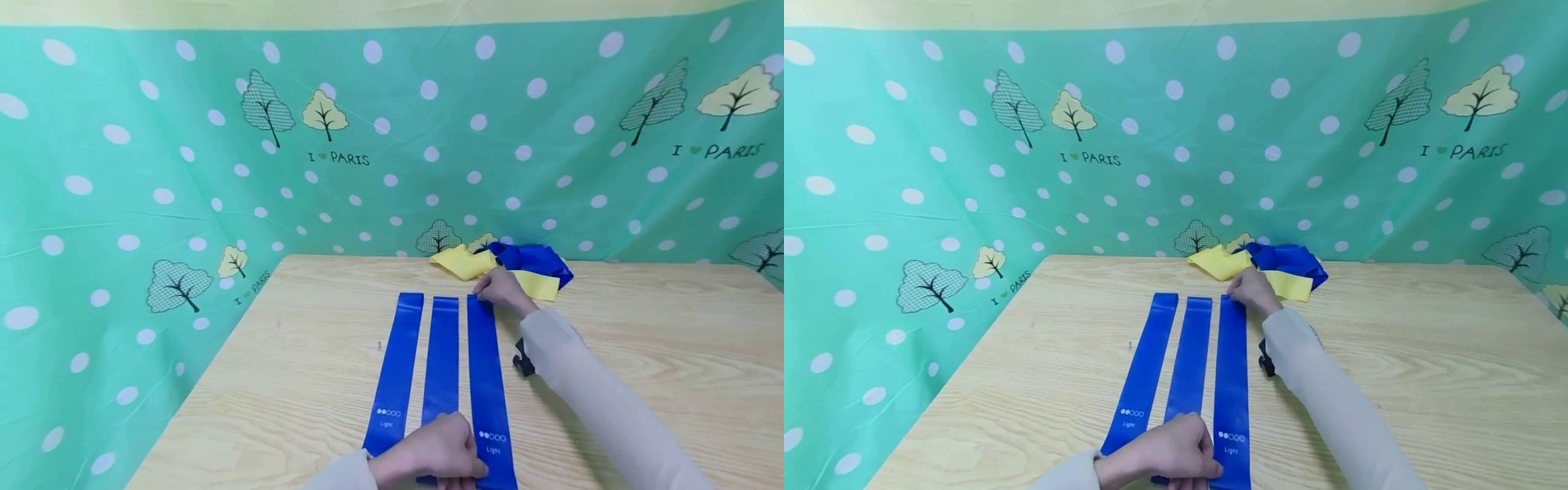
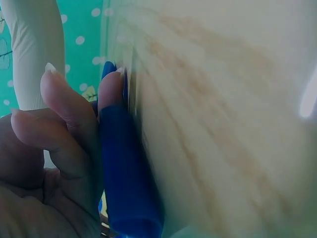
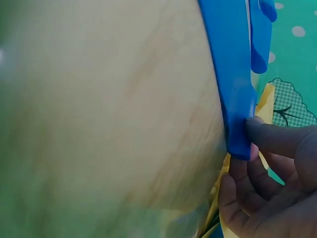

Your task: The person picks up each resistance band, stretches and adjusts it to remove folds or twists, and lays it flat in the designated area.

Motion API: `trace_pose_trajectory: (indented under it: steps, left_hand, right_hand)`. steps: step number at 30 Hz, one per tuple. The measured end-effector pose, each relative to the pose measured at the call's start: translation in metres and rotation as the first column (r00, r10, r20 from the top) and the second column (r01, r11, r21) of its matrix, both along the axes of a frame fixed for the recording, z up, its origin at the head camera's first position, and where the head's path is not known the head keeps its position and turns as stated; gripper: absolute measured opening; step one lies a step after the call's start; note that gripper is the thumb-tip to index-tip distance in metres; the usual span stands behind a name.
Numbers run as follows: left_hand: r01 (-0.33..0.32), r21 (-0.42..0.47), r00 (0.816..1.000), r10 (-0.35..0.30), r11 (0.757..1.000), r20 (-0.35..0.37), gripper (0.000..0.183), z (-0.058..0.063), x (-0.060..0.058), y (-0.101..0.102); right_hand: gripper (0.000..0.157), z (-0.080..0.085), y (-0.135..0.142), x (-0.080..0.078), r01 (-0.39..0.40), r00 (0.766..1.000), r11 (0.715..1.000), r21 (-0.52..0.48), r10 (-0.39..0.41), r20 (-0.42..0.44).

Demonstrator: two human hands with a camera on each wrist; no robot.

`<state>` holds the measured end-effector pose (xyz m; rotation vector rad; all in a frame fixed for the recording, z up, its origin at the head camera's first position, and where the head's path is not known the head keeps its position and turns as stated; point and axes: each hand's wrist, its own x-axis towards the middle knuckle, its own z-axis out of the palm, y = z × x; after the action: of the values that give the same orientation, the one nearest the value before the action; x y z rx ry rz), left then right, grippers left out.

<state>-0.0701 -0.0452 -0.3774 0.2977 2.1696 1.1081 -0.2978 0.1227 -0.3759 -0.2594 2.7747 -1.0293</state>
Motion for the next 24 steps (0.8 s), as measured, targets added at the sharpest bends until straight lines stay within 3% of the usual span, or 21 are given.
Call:
trace_pose_trajectory:
  steps: [6,13,21,24]
  left_hand:
    - [0.04,-0.02,0.999,-0.041,0.999,-0.012,0.034,0.006,-0.005,0.0]
    - [0.039,-0.05,0.992,-0.045,0.998,-0.115,0.036,0.013,-0.018,0.001]
    - [0.033,-0.041,0.986,-0.039,0.999,-0.164,0.03,0.012,-0.041,0.005]
    - [0.026,-0.065,0.981,-0.039,0.998,-0.192,0.029,0.015,-0.05,0.009]
  right_hand:
    - [0.017,0.003,0.012,-0.001,0.018,0.998,0.999,-0.045,-0.021,-0.054]
    - [0.021,0.017,0.047,-0.001,0.048,0.987,0.998,-0.04,-0.053,-0.154]
    - [0.033,0.018,0.093,0.005,0.151,0.982,0.988,-0.021,-0.152,-0.111]
    - [0.022,0.013,0.108,0.005,0.195,0.978,0.981,0.003,-0.194,-0.075]
